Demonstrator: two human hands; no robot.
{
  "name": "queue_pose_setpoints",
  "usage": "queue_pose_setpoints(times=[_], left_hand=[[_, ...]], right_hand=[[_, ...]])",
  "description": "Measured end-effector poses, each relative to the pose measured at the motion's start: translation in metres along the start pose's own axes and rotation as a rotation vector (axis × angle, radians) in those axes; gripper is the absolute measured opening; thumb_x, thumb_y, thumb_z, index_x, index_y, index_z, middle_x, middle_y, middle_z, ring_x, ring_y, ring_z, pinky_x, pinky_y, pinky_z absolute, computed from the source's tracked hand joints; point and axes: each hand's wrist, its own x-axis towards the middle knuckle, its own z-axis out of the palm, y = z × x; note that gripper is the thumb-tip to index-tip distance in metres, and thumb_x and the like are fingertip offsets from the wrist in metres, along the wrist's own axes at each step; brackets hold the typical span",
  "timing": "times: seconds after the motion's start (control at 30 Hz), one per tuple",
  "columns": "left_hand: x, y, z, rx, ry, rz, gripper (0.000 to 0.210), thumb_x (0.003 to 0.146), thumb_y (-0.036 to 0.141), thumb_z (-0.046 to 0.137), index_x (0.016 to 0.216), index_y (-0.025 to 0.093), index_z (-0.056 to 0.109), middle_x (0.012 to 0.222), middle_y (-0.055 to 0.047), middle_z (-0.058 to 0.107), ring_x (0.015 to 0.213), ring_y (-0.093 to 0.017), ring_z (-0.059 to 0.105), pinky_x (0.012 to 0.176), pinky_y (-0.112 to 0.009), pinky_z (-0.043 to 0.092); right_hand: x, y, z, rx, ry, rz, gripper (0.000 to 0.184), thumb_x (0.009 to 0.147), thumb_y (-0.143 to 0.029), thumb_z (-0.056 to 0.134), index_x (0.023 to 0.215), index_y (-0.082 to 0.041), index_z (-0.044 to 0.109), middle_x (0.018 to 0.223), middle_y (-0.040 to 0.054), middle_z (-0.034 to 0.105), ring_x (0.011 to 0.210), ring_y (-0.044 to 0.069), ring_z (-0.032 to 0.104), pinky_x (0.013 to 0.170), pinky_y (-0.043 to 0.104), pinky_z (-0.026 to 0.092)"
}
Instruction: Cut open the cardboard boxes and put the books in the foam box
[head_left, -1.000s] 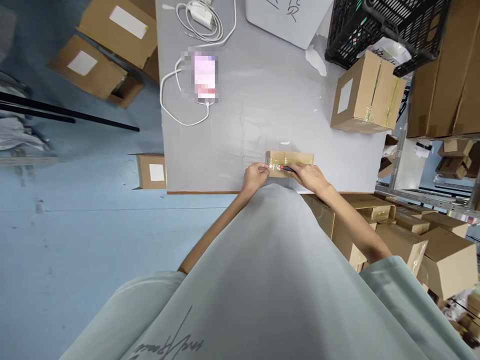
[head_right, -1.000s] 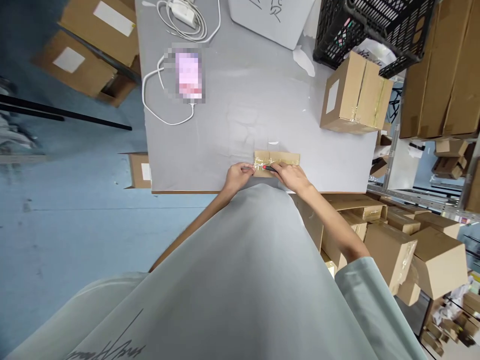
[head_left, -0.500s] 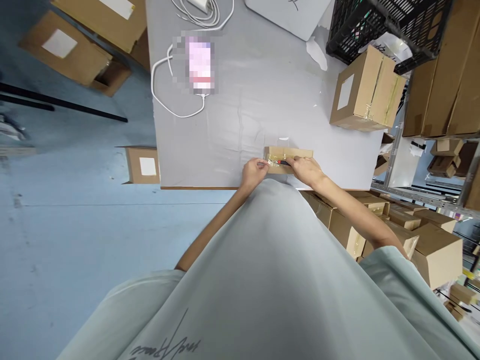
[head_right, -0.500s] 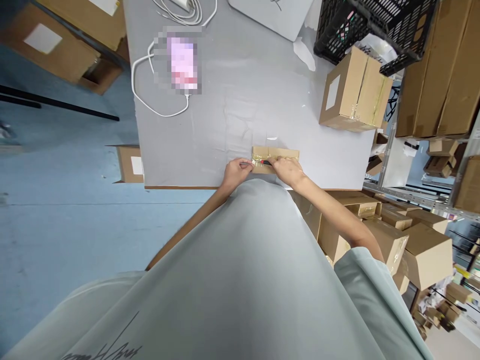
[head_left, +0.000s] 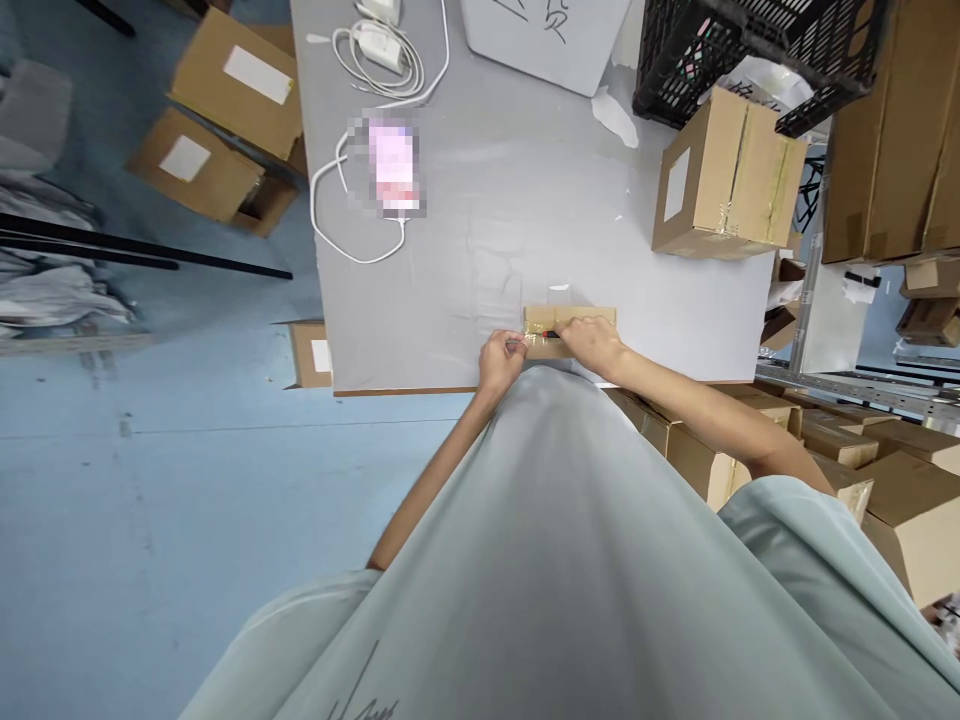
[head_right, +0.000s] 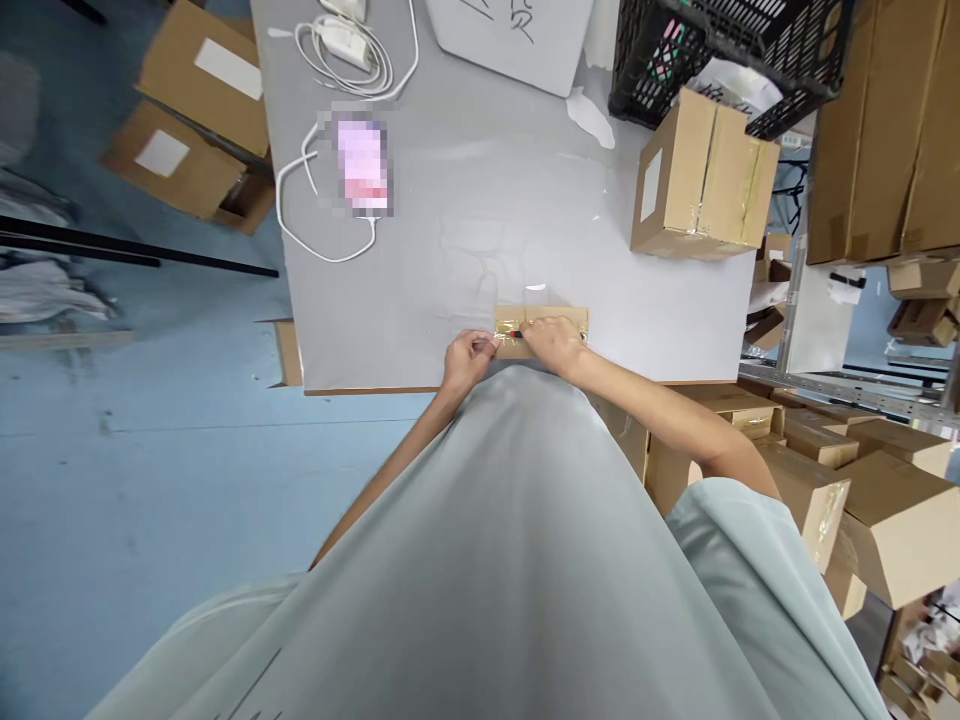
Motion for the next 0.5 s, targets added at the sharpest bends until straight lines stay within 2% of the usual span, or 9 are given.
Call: queue_pose_setpoints(times=[0.23, 0.4, 0.5], left_hand=[[-0.008, 0.006, 0.014, 0.062, 0.004, -0.055, 0.018, 0.090, 0.035, 0.068, 0.096, 0.020, 0.078, 0.119, -0.009, 0.078, 0.097, -0.022, 0.074, 0.092, -0.032, 0.060], [-0.010, 0.005, 0.022, 0.080, 0.078, -0.099, 0.021, 0.089, 0.037, 0.068, 0.098, 0.020, 0.077, 0.117, -0.009, 0.080, 0.096, -0.022, 0.074, 0.088, -0.031, 0.060], [-0.010, 0.007, 0.031, 0.090, 0.058, -0.104, 0.022, 0.088, 0.038, 0.068, 0.098, 0.020, 0.077, 0.110, -0.008, 0.081, 0.094, -0.022, 0.074, 0.087, -0.031, 0.061]], right_hand=[[-0.023, 0.045, 0.035, 0.147, 0.071, 0.042, 0.035, 0.111, -0.032, 0.057, 0.137, -0.014, 0.073, 0.113, 0.0243, 0.084, 0.109, 0.035, 0.081, 0.093, 0.045, 0.058], [-0.063, 0.111, 0.056, 0.052, -0.018, 0.168, 0.039, 0.108, -0.010, 0.047, 0.135, -0.012, 0.075, 0.115, 0.0285, 0.082, 0.108, 0.037, 0.081, 0.087, 0.044, 0.055], [-0.085, 0.150, 0.071, 0.049, -0.006, 0.191, 0.040, 0.110, -0.014, 0.047, 0.139, -0.017, 0.074, 0.116, 0.0247, 0.083, 0.106, 0.034, 0.081, 0.090, 0.043, 0.054]])
